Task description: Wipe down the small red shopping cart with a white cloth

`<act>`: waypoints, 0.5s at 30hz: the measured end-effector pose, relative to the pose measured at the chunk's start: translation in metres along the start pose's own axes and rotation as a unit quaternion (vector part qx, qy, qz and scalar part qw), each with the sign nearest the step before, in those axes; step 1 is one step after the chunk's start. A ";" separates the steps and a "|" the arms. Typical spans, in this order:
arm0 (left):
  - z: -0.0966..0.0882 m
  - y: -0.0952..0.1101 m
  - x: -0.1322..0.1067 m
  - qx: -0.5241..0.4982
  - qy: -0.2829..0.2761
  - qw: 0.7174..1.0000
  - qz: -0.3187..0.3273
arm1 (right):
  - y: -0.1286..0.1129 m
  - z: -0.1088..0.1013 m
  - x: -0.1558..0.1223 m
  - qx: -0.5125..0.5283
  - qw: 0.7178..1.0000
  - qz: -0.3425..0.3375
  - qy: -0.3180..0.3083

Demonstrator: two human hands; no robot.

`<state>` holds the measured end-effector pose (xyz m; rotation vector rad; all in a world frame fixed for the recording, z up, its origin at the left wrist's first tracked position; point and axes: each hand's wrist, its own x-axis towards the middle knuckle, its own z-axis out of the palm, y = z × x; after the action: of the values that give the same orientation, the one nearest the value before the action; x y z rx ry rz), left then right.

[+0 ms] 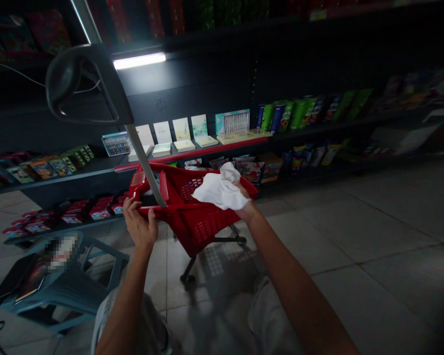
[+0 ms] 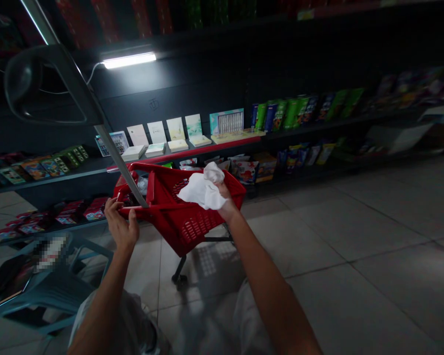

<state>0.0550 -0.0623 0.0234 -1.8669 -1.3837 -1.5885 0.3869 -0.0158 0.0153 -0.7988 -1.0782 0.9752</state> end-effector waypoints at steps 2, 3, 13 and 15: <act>0.001 0.002 -0.002 0.011 0.006 1.000 -0.004 | -0.006 0.007 -0.004 0.065 0.997 0.021 -0.038; 0.002 0.003 -0.002 0.019 0.011 1.000 -0.007 | -0.011 0.009 -0.006 0.089 0.994 0.029 -0.054; 0.013 0.014 -0.008 0.040 0.034 0.997 -0.056 | -0.032 0.019 -0.013 0.143 0.986 0.062 -0.067; 0.015 0.014 -0.008 0.040 0.038 0.996 -0.070 | -0.025 0.018 -0.010 0.086 0.993 0.048 -0.059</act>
<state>0.0753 -0.0609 0.0162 -1.6804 -1.5492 -1.6260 0.3739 -0.0333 0.0394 -0.6625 -1.0477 1.1932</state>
